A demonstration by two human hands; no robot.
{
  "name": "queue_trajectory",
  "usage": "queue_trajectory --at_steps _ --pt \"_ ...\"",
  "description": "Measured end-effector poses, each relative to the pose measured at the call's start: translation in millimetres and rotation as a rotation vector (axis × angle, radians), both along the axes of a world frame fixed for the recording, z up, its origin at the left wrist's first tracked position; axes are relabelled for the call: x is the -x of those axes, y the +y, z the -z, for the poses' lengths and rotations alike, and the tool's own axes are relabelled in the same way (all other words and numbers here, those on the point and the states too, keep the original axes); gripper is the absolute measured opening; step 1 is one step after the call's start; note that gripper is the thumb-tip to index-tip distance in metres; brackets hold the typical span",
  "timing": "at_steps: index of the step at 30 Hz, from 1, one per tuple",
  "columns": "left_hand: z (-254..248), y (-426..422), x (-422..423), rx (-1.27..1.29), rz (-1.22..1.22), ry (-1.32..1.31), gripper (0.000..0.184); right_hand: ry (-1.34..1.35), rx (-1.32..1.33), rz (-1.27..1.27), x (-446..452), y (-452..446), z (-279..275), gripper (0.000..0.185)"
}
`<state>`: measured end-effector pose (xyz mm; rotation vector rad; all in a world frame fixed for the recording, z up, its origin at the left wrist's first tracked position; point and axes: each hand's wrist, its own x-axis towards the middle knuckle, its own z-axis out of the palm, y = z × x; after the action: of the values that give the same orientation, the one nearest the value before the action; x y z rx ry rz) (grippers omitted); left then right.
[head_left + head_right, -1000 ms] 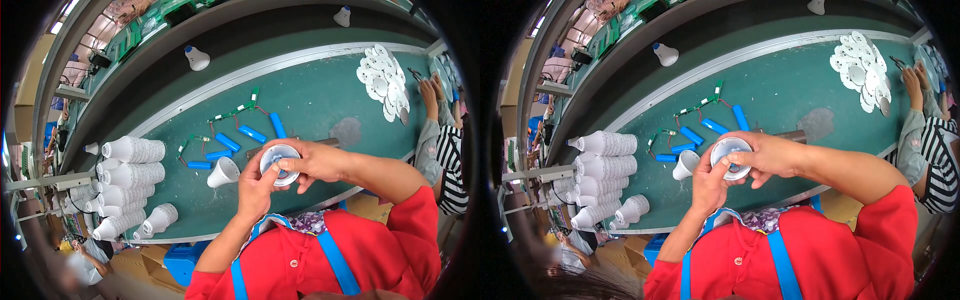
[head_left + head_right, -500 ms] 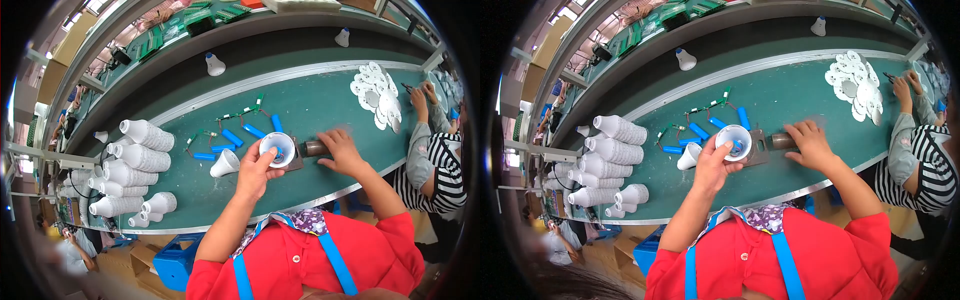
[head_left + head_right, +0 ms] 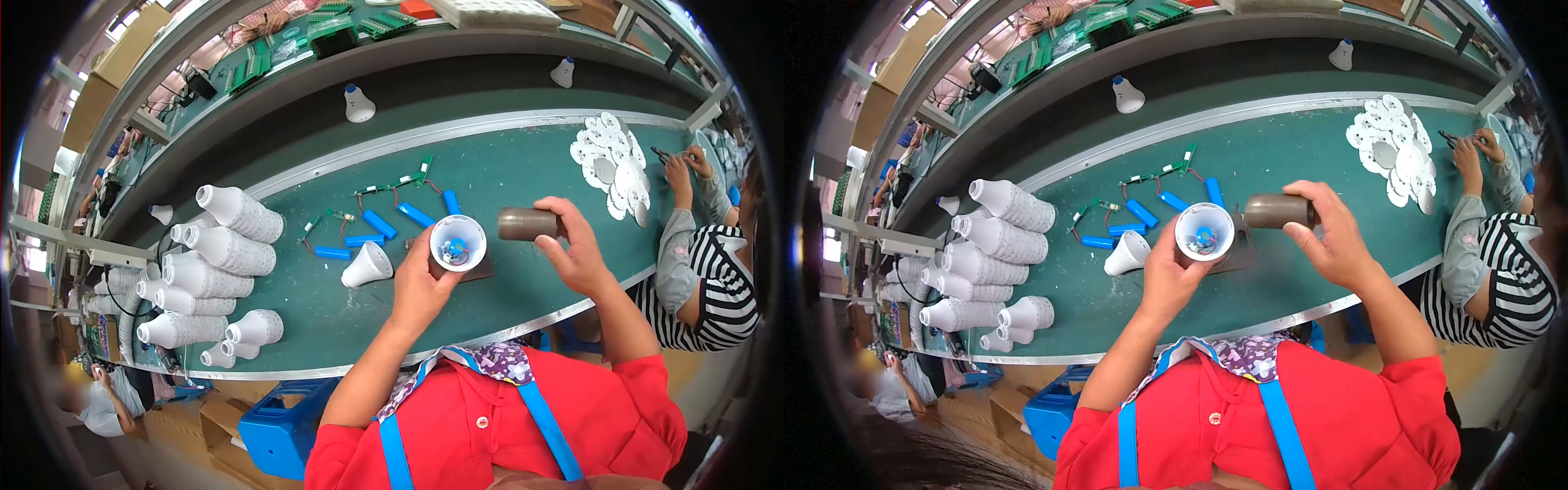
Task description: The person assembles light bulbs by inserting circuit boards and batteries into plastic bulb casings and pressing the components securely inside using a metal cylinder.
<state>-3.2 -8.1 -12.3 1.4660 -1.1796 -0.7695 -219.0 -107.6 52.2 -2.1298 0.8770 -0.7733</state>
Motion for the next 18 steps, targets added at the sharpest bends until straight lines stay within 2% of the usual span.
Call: queue_trajectory --at_steps 3,7,10,16,18 --pt "1 0 -2 0.021 -0.017 -0.083 0.058 -0.029 0.195 -0.136 -24 7 -31 0.045" --pt "1 1 -4 0.001 -0.028 -0.1 0.057 -0.035 0.366 -0.263 -56 8 -40 0.05" --pt "1 2 -3 -0.067 -0.008 -0.057 0.057 0.088 0.413 -0.285 -63 7 -34 0.05" --pt "-6 4 -4 -0.058 -0.016 -0.121 0.057 0.002 0.559 -0.278 -63 17 -61 0.053" --pt "-3 4 -5 -0.058 -0.02 -0.122 0.057 0.185 0.539 -0.291 -66 19 -47 0.054"
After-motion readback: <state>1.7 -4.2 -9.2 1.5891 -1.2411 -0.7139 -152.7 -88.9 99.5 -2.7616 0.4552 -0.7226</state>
